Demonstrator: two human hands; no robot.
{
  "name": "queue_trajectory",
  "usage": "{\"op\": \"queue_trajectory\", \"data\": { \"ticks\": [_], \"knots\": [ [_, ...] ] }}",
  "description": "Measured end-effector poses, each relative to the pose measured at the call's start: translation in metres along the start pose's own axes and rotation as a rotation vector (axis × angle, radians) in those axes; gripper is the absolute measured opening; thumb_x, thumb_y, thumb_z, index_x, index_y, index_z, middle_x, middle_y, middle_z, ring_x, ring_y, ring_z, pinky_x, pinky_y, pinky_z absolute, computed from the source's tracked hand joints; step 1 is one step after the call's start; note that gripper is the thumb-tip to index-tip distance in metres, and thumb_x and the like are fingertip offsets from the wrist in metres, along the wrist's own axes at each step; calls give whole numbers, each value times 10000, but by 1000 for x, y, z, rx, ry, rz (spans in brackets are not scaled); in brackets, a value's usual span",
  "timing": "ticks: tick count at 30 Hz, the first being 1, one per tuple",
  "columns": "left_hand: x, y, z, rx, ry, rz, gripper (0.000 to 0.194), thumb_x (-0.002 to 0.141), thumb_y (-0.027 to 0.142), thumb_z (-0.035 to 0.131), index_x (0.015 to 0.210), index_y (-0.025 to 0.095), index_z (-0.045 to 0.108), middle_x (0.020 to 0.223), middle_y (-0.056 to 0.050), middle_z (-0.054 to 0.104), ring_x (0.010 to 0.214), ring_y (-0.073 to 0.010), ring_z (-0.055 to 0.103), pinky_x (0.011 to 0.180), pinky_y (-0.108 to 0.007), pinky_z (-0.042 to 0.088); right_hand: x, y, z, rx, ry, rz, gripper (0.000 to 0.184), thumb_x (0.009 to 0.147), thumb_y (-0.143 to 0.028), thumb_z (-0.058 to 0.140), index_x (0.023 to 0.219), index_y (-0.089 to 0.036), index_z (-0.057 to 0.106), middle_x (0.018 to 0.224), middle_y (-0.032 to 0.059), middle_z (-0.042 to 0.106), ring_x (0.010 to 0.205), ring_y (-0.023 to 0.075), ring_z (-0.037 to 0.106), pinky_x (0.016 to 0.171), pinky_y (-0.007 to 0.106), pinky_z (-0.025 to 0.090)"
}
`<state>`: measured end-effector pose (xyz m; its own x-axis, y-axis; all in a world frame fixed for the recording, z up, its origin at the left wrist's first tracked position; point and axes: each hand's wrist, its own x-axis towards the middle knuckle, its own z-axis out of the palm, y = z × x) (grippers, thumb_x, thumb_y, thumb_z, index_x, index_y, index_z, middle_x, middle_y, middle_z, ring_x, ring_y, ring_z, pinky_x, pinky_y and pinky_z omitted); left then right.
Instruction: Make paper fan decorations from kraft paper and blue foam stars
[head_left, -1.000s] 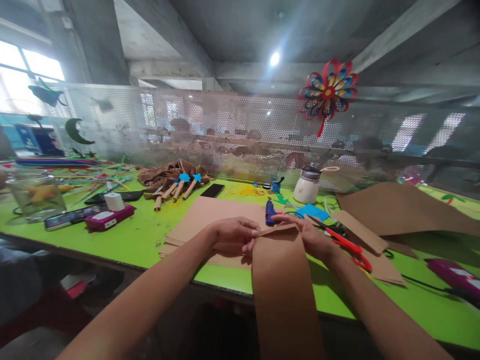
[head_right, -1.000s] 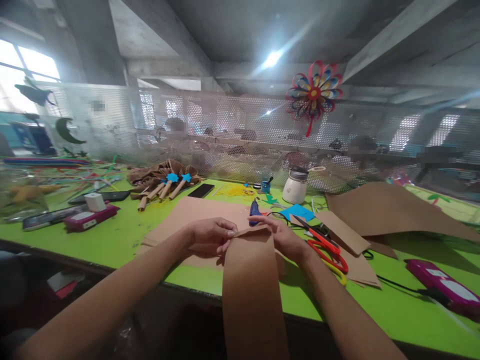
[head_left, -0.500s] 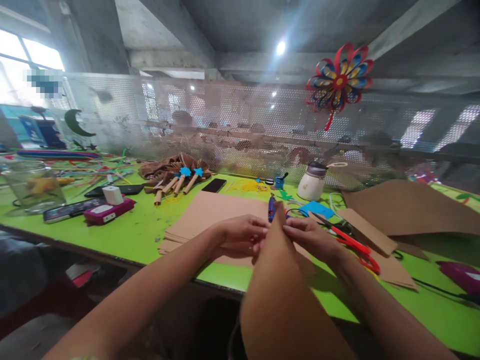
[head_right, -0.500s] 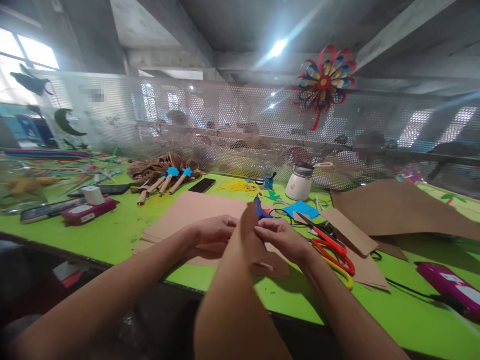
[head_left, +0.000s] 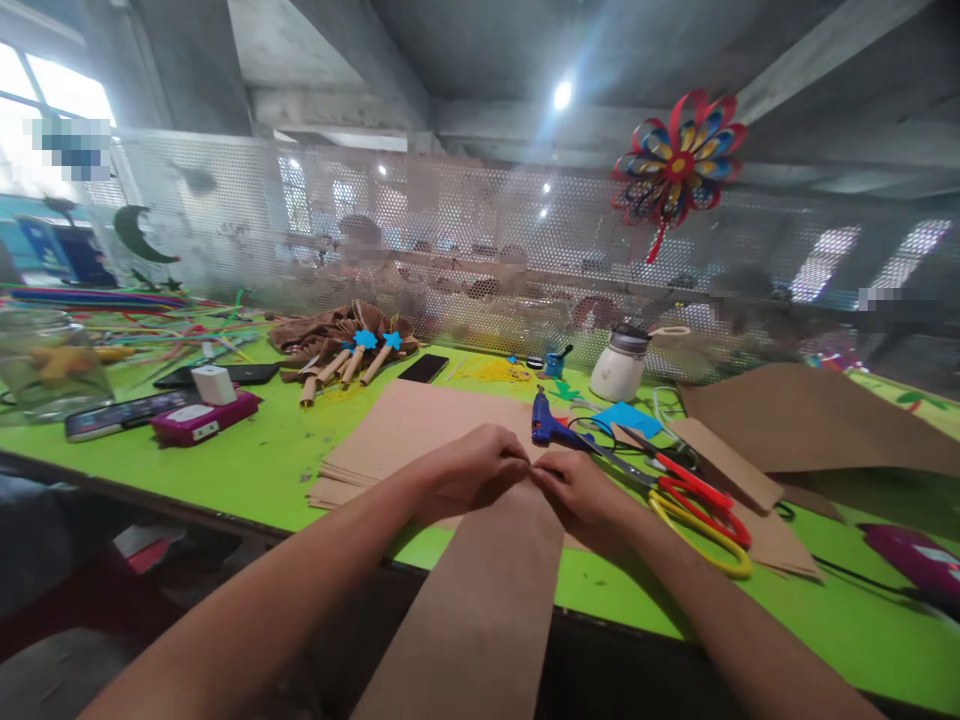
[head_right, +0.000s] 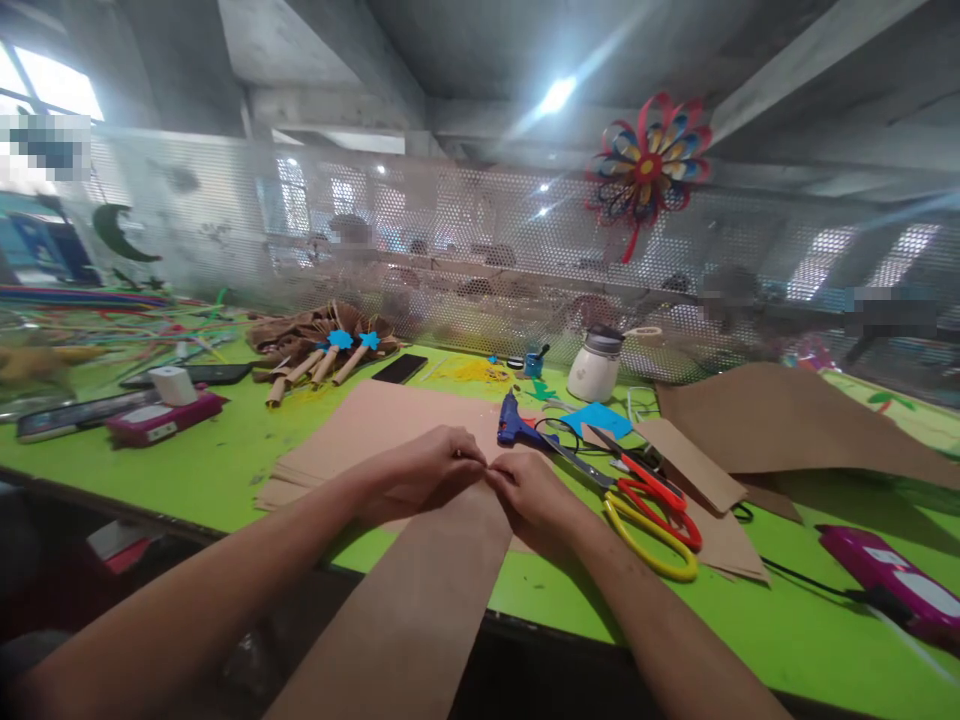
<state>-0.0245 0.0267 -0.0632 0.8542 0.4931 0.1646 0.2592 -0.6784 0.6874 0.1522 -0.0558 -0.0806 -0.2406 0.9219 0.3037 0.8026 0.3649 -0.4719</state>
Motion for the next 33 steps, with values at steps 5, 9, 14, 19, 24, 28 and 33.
{"op": "queue_trajectory", "data": {
  "ticks": [5, 9, 14, 19, 24, 28, 33],
  "knots": [
    [3, -4, -6, 73, -1, -56, 272, 785, 308, 476, 797, 118, 671, 693, -41, 630, 631, -140, 517, 592, -233, 367, 4, 11, 5, -18, 142, 60, 210, 832, -307, 531, 734, -163, 649, 758, 46, 626, 710, 161, 542, 648, 265, 395],
    [9, -11, -6, 176, 20, -33, 242, 788, 272, 460, 809, 124, 649, 750, -49, 627, 682, -152, 522, 620, -236, 376, 6, 19, 7, 38, 199, 92, 153, 812, -259, 562, 726, -176, 658, 771, 33, 605, 739, 158, 546, 678, 272, 409],
    [13, -19, -5, 301, 45, 19, 177, 750, 225, 504, 764, 146, 662, 776, -58, 612, 739, -170, 523, 670, -249, 379, 5, 25, 9, 8, 197, 43, 124, 805, -224, 581, 785, -197, 700, 773, 44, 604, 756, 172, 538, 698, 301, 418],
    [13, -21, -8, 296, -22, -10, 188, 745, 215, 522, 827, 149, 677, 809, -54, 633, 741, -162, 540, 655, -236, 380, 4, 23, 11, -48, 173, -11, 124, 817, -220, 575, 809, -192, 695, 784, 48, 591, 755, 169, 533, 693, 300, 426],
    [14, -18, -9, 308, -17, 0, 201, 746, 228, 537, 850, 140, 685, 815, -62, 648, 732, -165, 546, 624, -236, 373, 5, 16, 14, -228, 172, -82, 145, 842, -226, 550, 833, -185, 689, 813, 66, 581, 841, 187, 517, 729, 299, 423],
    [15, -21, -7, 238, -14, -12, 188, 714, 194, 555, 842, 129, 677, 777, -49, 639, 687, -150, 544, 588, -223, 370, 5, 13, 17, -321, 165, -113, 202, 869, -220, 506, 790, -173, 686, 817, 73, 582, 831, 180, 513, 726, 292, 420],
    [21, -35, -5, 118, -29, -33, 152, 677, 199, 573, 776, 119, 656, 715, -33, 621, 641, -140, 543, 559, -220, 380, 4, 9, 17, -379, 162, -122, 254, 885, -227, 477, 729, -166, 668, 771, 65, 562, 761, 162, 514, 685, 277, 405]
  ]
}}
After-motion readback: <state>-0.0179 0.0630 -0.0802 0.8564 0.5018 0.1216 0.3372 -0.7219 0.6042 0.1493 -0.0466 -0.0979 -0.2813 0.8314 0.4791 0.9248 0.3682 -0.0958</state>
